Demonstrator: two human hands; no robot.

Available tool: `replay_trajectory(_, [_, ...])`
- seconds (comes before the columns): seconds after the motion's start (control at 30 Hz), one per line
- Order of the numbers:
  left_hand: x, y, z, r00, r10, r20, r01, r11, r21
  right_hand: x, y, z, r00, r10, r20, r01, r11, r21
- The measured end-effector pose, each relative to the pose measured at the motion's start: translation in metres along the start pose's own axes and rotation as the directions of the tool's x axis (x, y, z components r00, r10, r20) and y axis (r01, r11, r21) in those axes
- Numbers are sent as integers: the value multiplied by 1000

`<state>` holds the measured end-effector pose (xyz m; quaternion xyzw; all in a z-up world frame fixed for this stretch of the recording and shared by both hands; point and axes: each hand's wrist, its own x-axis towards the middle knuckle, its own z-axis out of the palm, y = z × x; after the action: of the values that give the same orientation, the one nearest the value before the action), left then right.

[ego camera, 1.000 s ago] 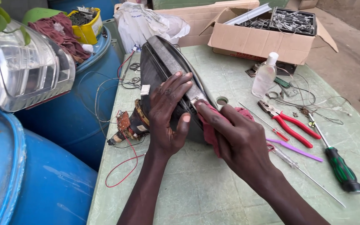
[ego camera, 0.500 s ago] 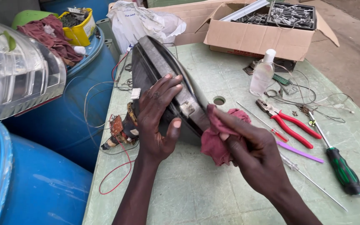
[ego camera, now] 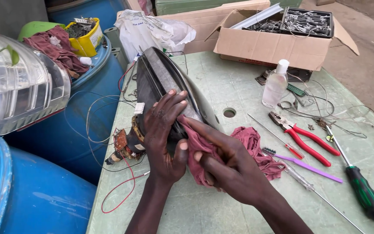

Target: Cleaning the back of a CRT monitor tube using a cloth

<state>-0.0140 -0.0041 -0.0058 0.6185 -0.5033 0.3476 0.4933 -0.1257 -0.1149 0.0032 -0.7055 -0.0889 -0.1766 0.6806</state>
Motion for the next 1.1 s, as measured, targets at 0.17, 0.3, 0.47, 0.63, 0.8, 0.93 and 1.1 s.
replay_trajectory(0.17, [3, -3, -3, 999, 48, 19, -48, 999, 20, -14, 0, -3, 999, 46, 12, -46, 999, -23])
replay_trajectory(0.3, [-1, 4, -1, 1000, -14, 5, 14, 1000, 24, -8, -3, -3, 997, 64, 52, -66, 997, 33])
replay_trajectory(0.47, [3, 1, -3, 1000, -7, 14, 7, 1000, 18, -11, -4, -1, 995, 43, 93, -50, 996, 76])
replay_trajectory(0.63, [3, 1, -2, 1000, 15, 23, -15, 1000, -19, -15, -1, 3, 999, 16, 32, -17, 998, 57])
replay_trajectory(0.8, [4, -4, -5, 999, 26, 30, -26, 1000, -14, -11, -3, 5, 996, -51, 69, 50, 999, 18])
replay_trajectory(0.93, [6, -5, -11, 996, 49, 71, -47, 998, -29, -33, 1, -8, 998, -18, 68, 29, 986, -164])
replay_trajectory(1.1, [6, -4, -10, 997, 30, 73, -28, 999, -37, -50, 18, -18, 996, -16, -92, -5, 974, -225])
